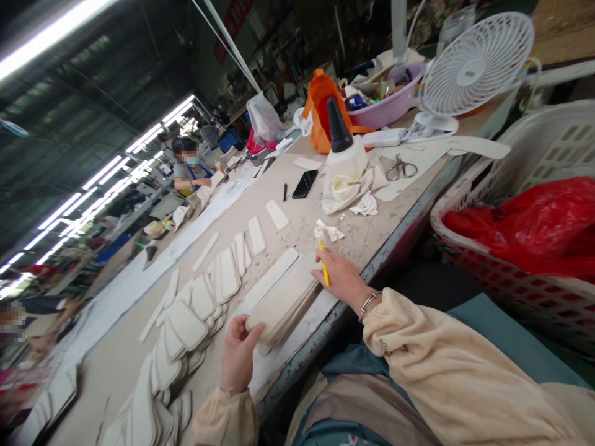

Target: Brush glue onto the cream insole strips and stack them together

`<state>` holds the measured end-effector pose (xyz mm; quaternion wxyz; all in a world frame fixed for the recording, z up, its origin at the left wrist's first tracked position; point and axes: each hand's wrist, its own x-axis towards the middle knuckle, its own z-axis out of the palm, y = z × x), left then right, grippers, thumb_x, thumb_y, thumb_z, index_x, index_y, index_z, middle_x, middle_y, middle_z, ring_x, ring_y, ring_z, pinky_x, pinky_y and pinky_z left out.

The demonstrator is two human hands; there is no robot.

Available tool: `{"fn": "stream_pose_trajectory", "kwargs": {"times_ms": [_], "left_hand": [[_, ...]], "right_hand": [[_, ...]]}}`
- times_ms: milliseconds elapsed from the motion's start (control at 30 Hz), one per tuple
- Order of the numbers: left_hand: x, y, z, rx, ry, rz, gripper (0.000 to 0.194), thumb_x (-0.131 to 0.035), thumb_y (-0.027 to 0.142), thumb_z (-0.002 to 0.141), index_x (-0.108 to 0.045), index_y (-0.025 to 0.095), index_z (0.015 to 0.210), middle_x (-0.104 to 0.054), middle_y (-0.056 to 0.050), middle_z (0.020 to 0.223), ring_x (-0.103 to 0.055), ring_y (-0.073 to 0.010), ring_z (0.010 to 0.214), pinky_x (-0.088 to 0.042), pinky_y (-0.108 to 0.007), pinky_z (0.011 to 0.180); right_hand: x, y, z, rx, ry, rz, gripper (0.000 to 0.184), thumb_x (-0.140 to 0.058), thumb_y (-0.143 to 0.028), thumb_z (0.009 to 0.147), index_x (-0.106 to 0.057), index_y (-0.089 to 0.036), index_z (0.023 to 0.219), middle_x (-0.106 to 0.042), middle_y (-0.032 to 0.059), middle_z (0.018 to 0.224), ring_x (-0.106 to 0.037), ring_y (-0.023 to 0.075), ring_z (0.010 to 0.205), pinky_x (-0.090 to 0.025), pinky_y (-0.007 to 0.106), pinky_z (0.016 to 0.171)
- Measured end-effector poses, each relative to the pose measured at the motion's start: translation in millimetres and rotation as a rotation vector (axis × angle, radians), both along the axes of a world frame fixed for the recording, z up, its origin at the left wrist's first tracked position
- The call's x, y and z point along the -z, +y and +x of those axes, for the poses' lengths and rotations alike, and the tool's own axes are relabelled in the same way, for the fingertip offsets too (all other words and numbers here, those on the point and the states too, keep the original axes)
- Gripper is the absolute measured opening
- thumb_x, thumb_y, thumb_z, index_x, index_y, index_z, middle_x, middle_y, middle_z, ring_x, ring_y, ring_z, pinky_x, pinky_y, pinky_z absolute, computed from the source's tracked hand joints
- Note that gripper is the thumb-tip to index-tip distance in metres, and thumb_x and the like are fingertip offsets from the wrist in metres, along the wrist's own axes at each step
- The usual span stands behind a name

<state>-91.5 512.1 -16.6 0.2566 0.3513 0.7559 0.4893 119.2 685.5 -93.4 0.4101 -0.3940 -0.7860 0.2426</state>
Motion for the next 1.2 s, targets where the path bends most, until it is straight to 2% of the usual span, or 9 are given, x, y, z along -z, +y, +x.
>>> {"fn": "stream_pose_trajectory", "kwargs": {"times_ms": [133,233,333,467,567,733,867,967,1200], "left_hand": [[-6.1,16,7,-0.025,-0.160,0.179,0.031,-0.069,0.041,0.071,-0.054,0.020,0.089,-0.065,0.000,0.084,-0.063,-0.0161,0.080,-0.049,-0.030,0.075],[-22.0,32,15,-0.043,-0.344,0.343,0.029,-0.073,0.035,0.068,-0.057,0.020,0.086,-0.067,0.000,0.083,-0.064,-0.0155,0.081,-0.050,-0.029,0.077],[-42.6,47,26,-0.033,-0.518,0.472,0.026,-0.079,0.027,0.064,-0.063,0.017,0.081,-0.067,0.000,0.079,-0.063,-0.0125,0.075,-0.050,-0.023,0.072],[-65.3,62,46,-0.006,-0.604,0.517,0.026,-0.081,0.024,0.063,-0.065,0.017,0.083,-0.068,0.000,0.076,-0.062,-0.0109,0.069,-0.048,-0.020,0.065],[-74.2,73,61,0.048,-0.654,0.491,0.028,-0.082,0.025,0.063,-0.065,0.016,0.084,-0.068,-0.001,0.076,-0.061,-0.0110,0.066,-0.047,-0.020,0.061],[-71.8,89,80,0.127,-0.619,0.491,0.035,-0.079,0.024,0.068,-0.061,0.020,0.098,-0.069,-0.001,0.085,-0.061,-0.0112,0.073,-0.048,-0.022,0.069],[-58.9,94,90,0.179,-0.584,0.530,0.037,-0.075,0.022,0.071,-0.058,0.021,0.105,-0.069,-0.002,0.097,-0.062,-0.0142,0.088,-0.047,-0.026,0.082],[-51.7,96,96,0.137,-0.602,0.533,0.034,-0.073,0.025,0.073,-0.060,0.020,0.105,-0.069,-0.004,0.103,-0.063,-0.0175,0.095,-0.047,-0.030,0.087],[-52.7,99,103,0.126,-0.695,0.543,0.033,-0.072,0.028,0.074,-0.061,0.019,0.104,-0.070,-0.005,0.101,-0.065,-0.0190,0.092,-0.050,-0.032,0.085]], "right_hand": [[-1.4,-1,2,-0.023,0.125,0.038,0.020,-0.060,-0.022,0.084,-0.046,-0.023,0.099,-0.062,0.0130,0.116,-0.060,0.0272,0.111,-0.050,0.041,0.090],[-9.1,-3,2,-0.045,0.237,0.078,0.022,-0.062,-0.023,0.084,-0.043,-0.024,0.096,-0.060,0.0141,0.123,-0.058,0.0264,0.116,-0.049,0.042,0.093],[-26.6,-7,1,-0.103,0.315,0.112,0.026,-0.064,-0.025,0.084,-0.041,-0.025,0.095,-0.060,0.0136,0.126,-0.057,0.0249,0.118,-0.048,0.041,0.096],[-57.8,-19,-1,-0.205,0.391,0.129,0.030,-0.067,-0.027,0.082,-0.039,-0.026,0.093,-0.063,0.0097,0.121,-0.059,0.0215,0.114,-0.048,0.037,0.094],[-71.0,-29,-3,-0.265,0.450,0.027,0.028,-0.065,-0.027,0.084,-0.038,-0.026,0.088,-0.068,0.0039,0.108,-0.067,0.0173,0.097,-0.053,0.029,0.082],[-65.4,-34,-5,-0.107,0.527,-0.138,0.029,-0.067,-0.033,0.081,-0.039,-0.025,0.079,-0.066,-0.0013,0.081,-0.066,0.0148,0.071,-0.052,0.024,0.064],[-63.7,-32,-5,-0.052,0.598,-0.284,0.033,-0.070,-0.039,0.076,-0.041,-0.025,0.080,-0.066,0.0000,0.082,-0.064,0.0163,0.069,-0.053,0.027,0.063],[-68.6,-32,-5,-0.045,0.619,-0.369,0.036,-0.072,-0.040,0.073,-0.040,-0.026,0.081,-0.065,-0.0008,0.082,-0.062,0.0165,0.065,-0.052,0.027,0.059],[-76.6,-33,-6,0.004,0.692,-0.438,0.041,-0.077,-0.039,0.066,-0.041,-0.025,0.080,-0.062,-0.0001,0.084,-0.060,0.0173,0.068,-0.051,0.029,0.062]]}}
